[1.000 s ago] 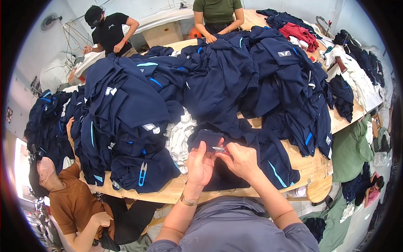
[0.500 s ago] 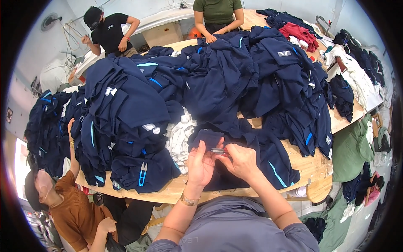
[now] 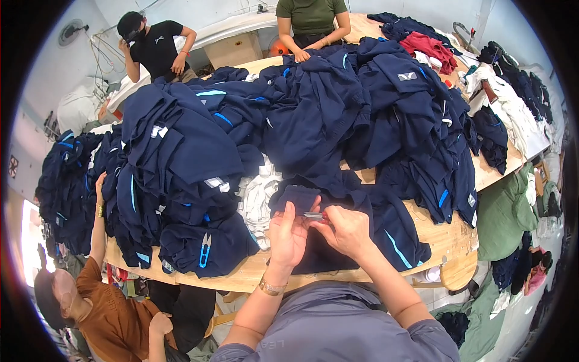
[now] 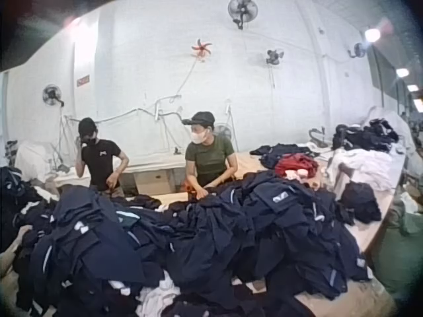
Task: Trimming excess threads from navy blue garments using small snips.
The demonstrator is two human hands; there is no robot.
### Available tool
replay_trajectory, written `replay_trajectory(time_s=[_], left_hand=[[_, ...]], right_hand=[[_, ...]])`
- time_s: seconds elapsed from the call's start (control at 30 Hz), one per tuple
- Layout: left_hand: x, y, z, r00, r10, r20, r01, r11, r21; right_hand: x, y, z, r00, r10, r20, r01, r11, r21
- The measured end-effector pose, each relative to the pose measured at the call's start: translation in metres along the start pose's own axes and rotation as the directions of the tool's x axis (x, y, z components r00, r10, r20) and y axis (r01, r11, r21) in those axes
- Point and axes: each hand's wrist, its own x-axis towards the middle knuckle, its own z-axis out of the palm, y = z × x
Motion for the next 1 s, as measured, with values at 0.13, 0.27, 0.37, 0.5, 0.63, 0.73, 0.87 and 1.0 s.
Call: replay_trajectory(time_s=[0.13,0.27,0.37,0.5,0.63,0.73,0.87,1.0], left_hand=[[-0.0001,0.0001,0.0028,0.999,0.032,-0.001,-0.032,0.999,0.037],[-0.0001,-0.0016,0.0028,0.999,0.048,-0.021,-0.047,0.998,0.053],[0.0000,-0.0020,0.0009,0.999,0.047,0.006,-0.048,0.997,0.055],[-0.0007,-0.0026,0.0005,0.999,0.051,-0.004,-0.051,0.996,0.071],[-0.0009,-0.0050,-0.0014,0.998,0.067,-0.010,-0.066,0.996,0.067],[-0.0007,-0.0038,-0.0004,0.998,0.062,-0.012,-0.061,0.995,0.080],[0.0000,-0.0045,-0.0017,0.998,0.067,-0.018,-0.065,0.993,0.096],[-0.0005,-0.0034,-0.0004,0.997,0.068,-0.021,-0.066,0.994,0.088]], right_hand=[[0.0009,0.0004,-0.0007,1.000,-0.009,0.002,0.009,1.000,-0.026],[0.0013,0.0013,-0.0019,1.000,-0.009,0.025,0.010,0.999,-0.039],[0.0012,0.0019,-0.0022,1.000,-0.010,0.029,0.011,0.999,-0.041],[0.0023,0.0003,-0.0032,1.000,-0.013,0.025,0.014,0.999,-0.036],[0.0032,0.0006,-0.0031,0.999,-0.021,0.030,0.022,0.999,-0.037],[0.0046,-0.0002,-0.0057,0.999,-0.030,0.034,0.032,0.998,-0.055],[0.0045,0.0013,-0.0047,0.999,-0.034,0.039,0.036,0.998,-0.056],[0.0042,0.0004,-0.0052,0.999,-0.029,0.044,0.032,0.998,-0.056]])
